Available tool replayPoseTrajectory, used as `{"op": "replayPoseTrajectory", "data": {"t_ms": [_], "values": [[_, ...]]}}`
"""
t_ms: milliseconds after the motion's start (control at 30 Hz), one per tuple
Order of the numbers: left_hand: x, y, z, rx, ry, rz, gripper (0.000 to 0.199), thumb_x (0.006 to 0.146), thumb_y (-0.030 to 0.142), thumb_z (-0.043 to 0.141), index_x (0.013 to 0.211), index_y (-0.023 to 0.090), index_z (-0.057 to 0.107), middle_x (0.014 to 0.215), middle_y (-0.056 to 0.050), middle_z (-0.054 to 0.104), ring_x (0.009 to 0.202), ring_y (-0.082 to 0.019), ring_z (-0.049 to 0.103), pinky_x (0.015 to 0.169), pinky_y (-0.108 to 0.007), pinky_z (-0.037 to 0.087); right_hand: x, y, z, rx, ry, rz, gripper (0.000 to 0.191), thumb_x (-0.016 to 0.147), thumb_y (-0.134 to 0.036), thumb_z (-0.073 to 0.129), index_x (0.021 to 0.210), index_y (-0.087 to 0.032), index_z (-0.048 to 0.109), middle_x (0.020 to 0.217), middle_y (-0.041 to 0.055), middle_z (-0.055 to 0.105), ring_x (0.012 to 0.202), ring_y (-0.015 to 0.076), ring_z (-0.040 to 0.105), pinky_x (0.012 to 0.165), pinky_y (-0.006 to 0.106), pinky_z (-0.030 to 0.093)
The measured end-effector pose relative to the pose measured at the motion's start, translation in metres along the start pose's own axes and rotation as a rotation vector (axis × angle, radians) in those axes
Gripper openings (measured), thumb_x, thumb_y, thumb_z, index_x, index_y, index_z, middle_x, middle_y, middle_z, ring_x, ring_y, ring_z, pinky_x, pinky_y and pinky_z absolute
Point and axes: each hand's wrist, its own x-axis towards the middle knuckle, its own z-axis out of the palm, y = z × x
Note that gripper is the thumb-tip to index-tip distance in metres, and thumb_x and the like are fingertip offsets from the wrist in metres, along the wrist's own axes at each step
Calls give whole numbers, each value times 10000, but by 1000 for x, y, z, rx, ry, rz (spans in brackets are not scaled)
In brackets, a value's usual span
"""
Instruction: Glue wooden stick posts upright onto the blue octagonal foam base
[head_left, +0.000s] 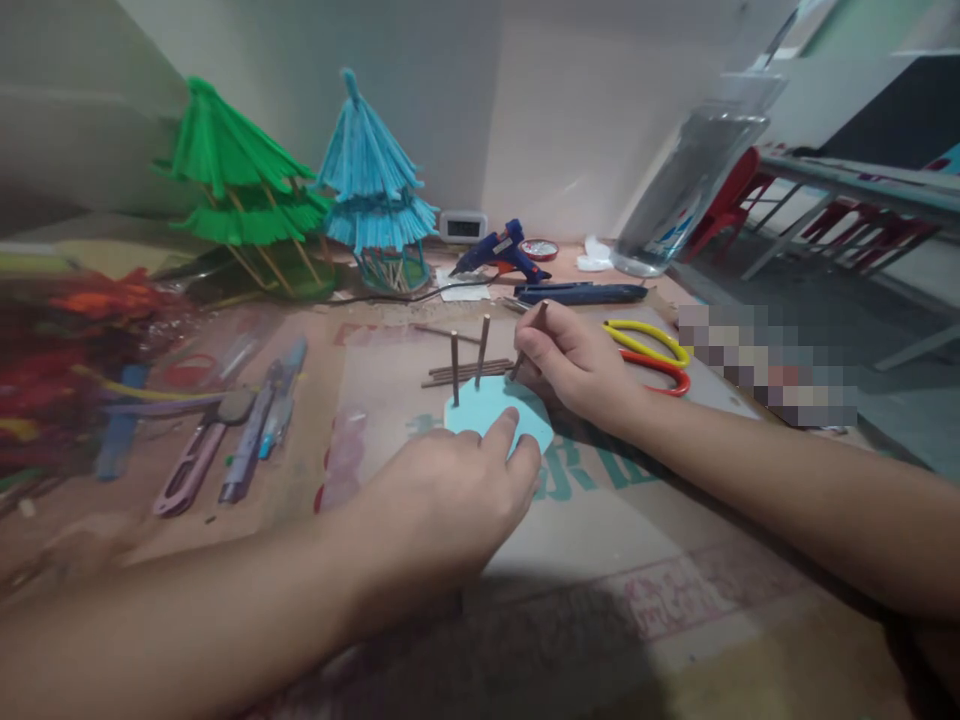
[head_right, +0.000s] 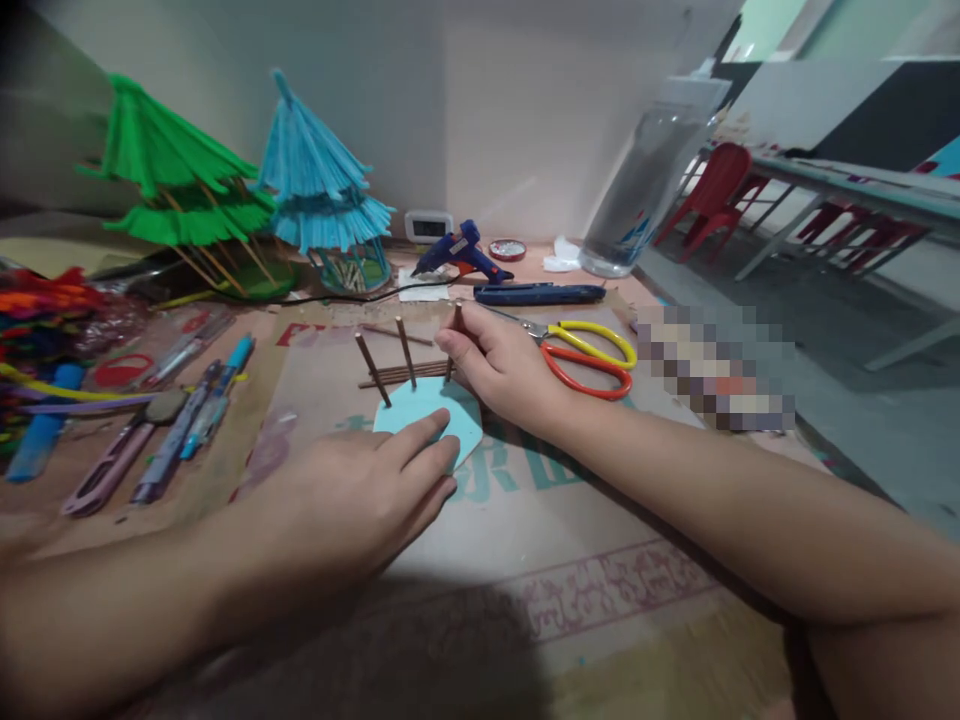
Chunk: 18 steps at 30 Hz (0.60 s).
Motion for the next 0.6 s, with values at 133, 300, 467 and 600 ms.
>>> {"op": "replayPoseTrajectory", "data": {"t_ms": [133,300,467,600], "values": [[0,-1,3,-65,7,-35,236,957,238,474,1131,183,623,1263,-195,651,666,-227,689,595,-368,544,0,2,3,6,-2,11,199,1000,-334,483,839,-219,503,714,-19,549,692,142,532,691,278,427],[0,-1,4,-4,-7,-6,255,946,235,501,1167,175,612,1308,-207,633,642,-233,687,538,-357,516,0,3,4,16,-17,45,187,996,-327,490,841,-223,503,644,-39,531,634,137,517,667,277,418],[0,0,2,78,-17,11,263,945,236,499,1178,180,607,1332,-205,624,631,-222,679,510,-339,498,0,4,4,-12,-13,37,208,990,-349,494,825,-222,496,705,-19,559,691,148,532,687,284,414],[1,1,0,83,-35,17,260,943,232,505,1175,171,606,1308,-200,636,625,-211,671,509,-328,496,0,4,5,-2,-32,51,208,993,-358,492,836,-221,498,682,-27,555,667,142,527,674,281,413]]}}
